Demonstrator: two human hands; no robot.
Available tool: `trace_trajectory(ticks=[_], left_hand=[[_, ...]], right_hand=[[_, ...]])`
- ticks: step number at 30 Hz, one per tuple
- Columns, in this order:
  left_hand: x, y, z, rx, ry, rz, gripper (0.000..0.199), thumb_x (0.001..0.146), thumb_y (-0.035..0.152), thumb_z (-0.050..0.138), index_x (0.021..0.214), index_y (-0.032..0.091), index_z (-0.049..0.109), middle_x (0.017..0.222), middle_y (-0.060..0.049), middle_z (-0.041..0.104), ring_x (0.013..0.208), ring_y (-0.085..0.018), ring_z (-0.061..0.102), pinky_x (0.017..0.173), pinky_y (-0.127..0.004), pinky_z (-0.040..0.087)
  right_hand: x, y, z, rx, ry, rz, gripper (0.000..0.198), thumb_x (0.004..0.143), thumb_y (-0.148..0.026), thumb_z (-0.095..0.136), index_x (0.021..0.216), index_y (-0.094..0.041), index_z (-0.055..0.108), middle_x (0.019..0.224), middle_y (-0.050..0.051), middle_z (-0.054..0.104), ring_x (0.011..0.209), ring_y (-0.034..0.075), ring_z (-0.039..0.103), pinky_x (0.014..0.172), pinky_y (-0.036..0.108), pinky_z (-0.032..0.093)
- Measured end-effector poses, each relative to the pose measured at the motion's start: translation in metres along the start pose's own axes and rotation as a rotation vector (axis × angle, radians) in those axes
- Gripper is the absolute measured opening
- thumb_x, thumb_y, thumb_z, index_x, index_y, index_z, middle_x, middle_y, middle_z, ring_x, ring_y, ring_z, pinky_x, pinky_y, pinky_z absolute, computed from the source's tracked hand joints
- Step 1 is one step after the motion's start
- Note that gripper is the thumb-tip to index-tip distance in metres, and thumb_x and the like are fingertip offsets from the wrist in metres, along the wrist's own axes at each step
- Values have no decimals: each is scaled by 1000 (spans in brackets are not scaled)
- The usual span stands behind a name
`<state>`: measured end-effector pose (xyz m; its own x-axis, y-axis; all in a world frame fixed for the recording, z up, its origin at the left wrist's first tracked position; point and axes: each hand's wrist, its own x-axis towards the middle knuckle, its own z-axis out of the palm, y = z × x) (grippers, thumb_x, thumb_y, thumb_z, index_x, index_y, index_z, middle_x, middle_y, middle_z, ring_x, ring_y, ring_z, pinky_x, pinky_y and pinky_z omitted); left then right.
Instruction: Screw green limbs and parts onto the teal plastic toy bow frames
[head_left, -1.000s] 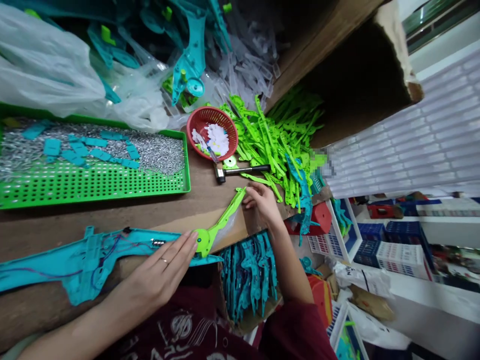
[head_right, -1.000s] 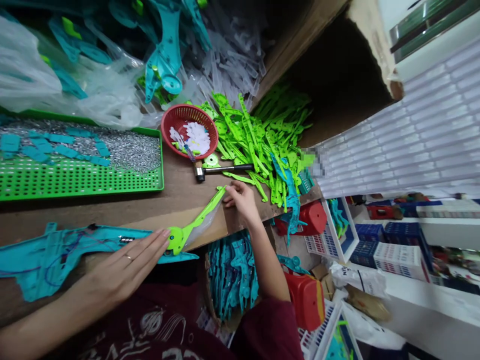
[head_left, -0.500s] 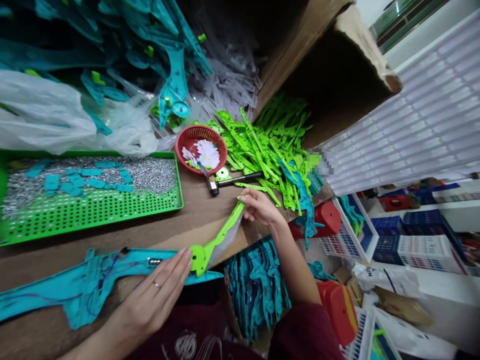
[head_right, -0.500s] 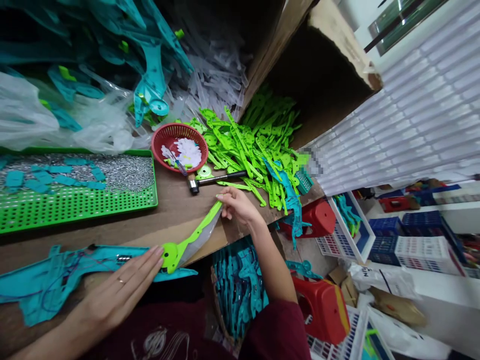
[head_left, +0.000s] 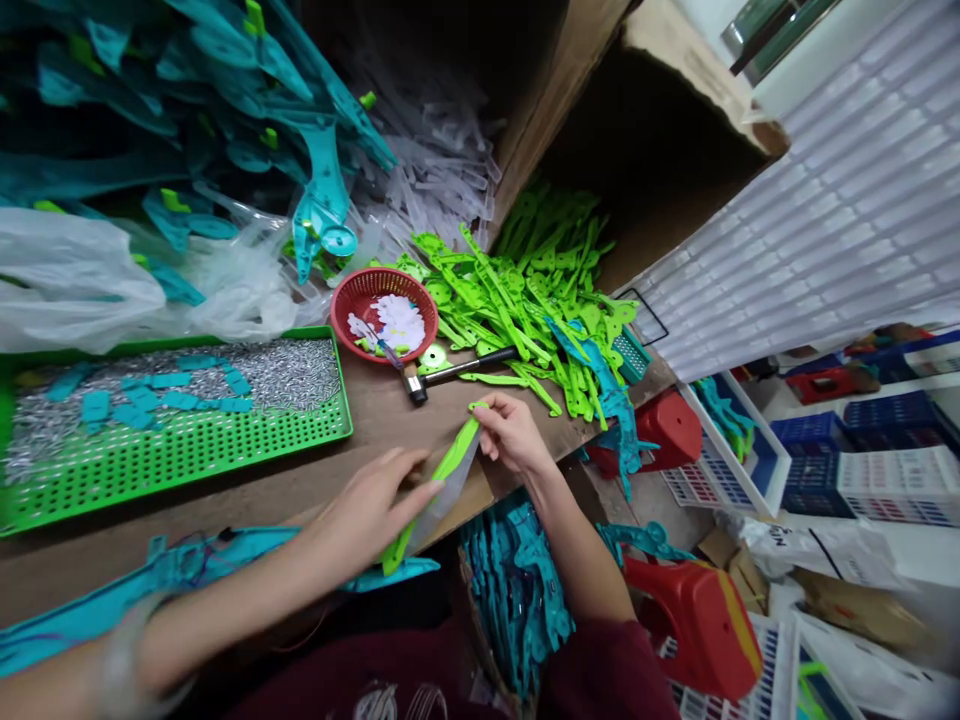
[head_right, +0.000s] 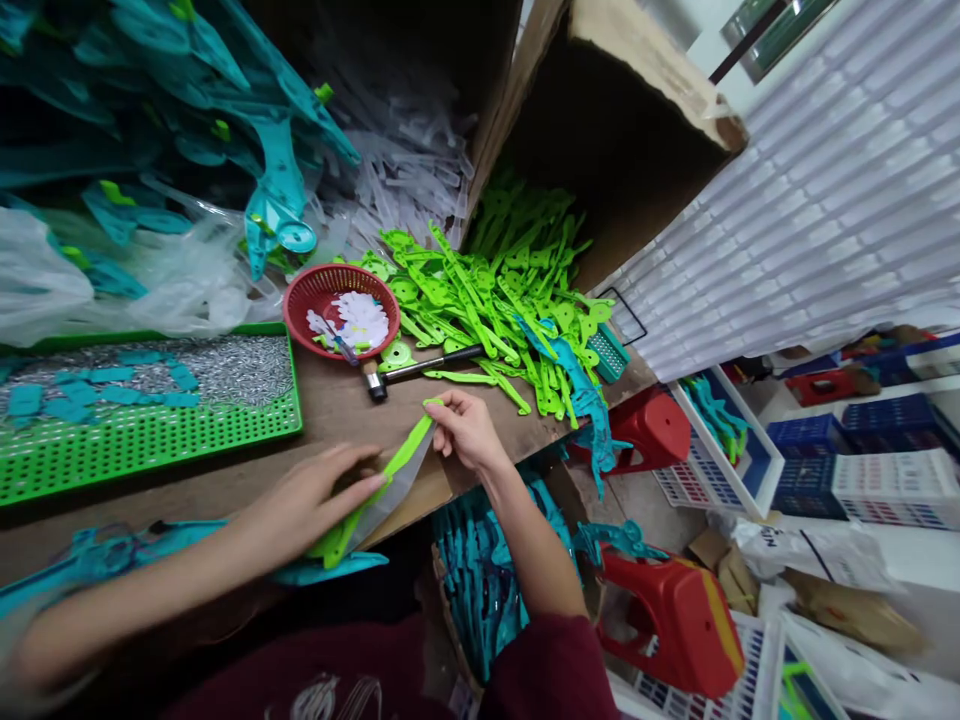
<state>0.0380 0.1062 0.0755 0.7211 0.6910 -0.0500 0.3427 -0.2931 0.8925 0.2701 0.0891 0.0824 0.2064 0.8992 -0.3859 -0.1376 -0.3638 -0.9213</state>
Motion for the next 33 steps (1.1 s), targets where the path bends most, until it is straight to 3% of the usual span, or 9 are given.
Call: trace_trajectory(ticks=[4,6,13,19,22,27,29,31,33], left_hand=[[36,-4,7,-344,-294,-180,45,90,55,50,90,16,71,83,-4,72,76,-22,64,69,-29,48],[38,-9,9,-424,-334,-245,45,87,58,55,90,16,71,83,-3,71,77,-21,63,71,-28,47],[19,-13,5,-411,-298,-326,53,86,60,58,109,13,68,95,-6,72,88,-22,62,81,-31,48],[29,-5,15,-177,-278,-124,48,96,51,41,107,13,68,96,-7,72,88,-23,63,79,-31,50],[29,4,19,-125,-180,-92,43,96,46,41,98,14,70,92,-9,72,84,-23,63,81,-35,50],[-29,21,-32,-27,8,-26,46,81,35,67,124,19,64,121,-14,65,109,-30,61,95,-42,47],[-69,26,-66,126,-87,116,41,85,34,65,124,23,63,122,-11,65,112,-27,61,92,-37,49],[-96,24,-102,176,-153,164,18,97,31,52,99,25,68,96,-2,70,88,-16,67,78,-26,52],[-96,14,-134,348,-63,163,32,103,31,40,90,21,67,83,-1,68,76,-14,65,70,-25,51]], right_hand=[[3,6,8,38,35,-6,39,69,-47,81,77,-17,56,42,-8,57,29,5,45,28,12,32],[5,11,13,67,42,2,39,70,-47,80,77,-17,56,41,-8,56,28,5,44,28,12,33],[-4,18,18,168,-107,-13,37,73,-47,76,72,-16,57,47,-4,61,34,8,54,31,13,40],[-5,20,25,48,138,-23,35,75,-51,69,69,-19,56,38,-8,49,27,7,40,26,14,28],[-2,15,24,-65,124,-19,36,74,-53,67,69,-20,53,37,-10,44,26,7,37,26,15,24],[-1,-13,-4,-415,2,-24,37,77,-56,65,75,-20,58,40,-5,50,24,11,37,26,21,20],[-1,-35,-8,-720,99,-152,40,79,-56,65,93,-18,65,45,-4,54,28,14,44,30,25,29],[0,-58,14,-918,140,-363,43,83,-54,63,105,-17,66,53,-2,58,40,17,53,40,28,40],[5,-79,65,-927,7,-586,41,88,-51,61,108,-16,66,69,3,65,59,19,62,55,30,50]])
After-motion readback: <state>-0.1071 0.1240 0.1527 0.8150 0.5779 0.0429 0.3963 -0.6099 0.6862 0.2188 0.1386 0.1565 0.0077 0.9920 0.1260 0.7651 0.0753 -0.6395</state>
